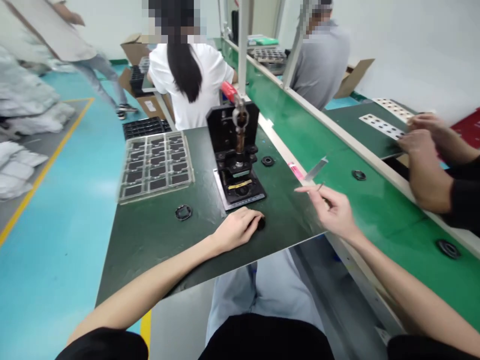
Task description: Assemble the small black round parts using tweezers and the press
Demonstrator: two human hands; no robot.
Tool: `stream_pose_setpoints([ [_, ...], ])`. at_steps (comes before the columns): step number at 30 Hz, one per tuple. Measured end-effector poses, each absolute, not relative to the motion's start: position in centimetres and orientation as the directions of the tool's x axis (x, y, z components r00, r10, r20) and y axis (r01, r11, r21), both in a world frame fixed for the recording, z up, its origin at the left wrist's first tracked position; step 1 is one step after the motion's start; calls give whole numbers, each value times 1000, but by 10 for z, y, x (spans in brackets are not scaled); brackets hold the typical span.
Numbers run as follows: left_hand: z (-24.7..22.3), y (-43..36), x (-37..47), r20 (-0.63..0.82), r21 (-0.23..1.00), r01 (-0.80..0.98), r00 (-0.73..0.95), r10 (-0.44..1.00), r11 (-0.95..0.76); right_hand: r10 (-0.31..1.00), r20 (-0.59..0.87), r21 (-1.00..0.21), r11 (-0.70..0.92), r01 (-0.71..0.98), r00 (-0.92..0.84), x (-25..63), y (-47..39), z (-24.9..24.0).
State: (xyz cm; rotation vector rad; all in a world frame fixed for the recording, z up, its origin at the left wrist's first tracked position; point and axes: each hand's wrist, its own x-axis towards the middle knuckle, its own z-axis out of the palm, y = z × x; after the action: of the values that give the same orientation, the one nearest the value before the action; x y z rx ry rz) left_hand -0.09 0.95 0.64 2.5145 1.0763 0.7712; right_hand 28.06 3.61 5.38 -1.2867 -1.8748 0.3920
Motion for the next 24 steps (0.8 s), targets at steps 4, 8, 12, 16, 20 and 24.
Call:
stream_pose_setpoints([
  [4, 1, 4, -7, 324, 406, 691, 503, 801, -598, 882, 370, -814, 459, 356, -292, 206, 57, 37],
  [8, 2, 0, -5, 306, 315, 721, 538, 785, -617, 867, 391, -837, 475, 272, -310, 157, 91, 21],
  [12, 1, -2, -5, 306, 307, 708, 559, 770, -636, 822, 461, -742, 563, 364, -333, 144, 104, 15],
  [16, -1, -4, -5, 303, 293, 710, 567, 766, -641, 799, 477, -669, 600, 439, -366, 148, 104, 15],
  [20, -2, -5, -5, 303, 347, 684, 566, 767, -642, 777, 469, -629, 627, 459, -420, 150, 104, 15],
  [24, -4, -3, -12, 292, 521, 597, 547, 784, -610, 822, 464, -715, 568, 407, -331, 154, 100, 13],
])
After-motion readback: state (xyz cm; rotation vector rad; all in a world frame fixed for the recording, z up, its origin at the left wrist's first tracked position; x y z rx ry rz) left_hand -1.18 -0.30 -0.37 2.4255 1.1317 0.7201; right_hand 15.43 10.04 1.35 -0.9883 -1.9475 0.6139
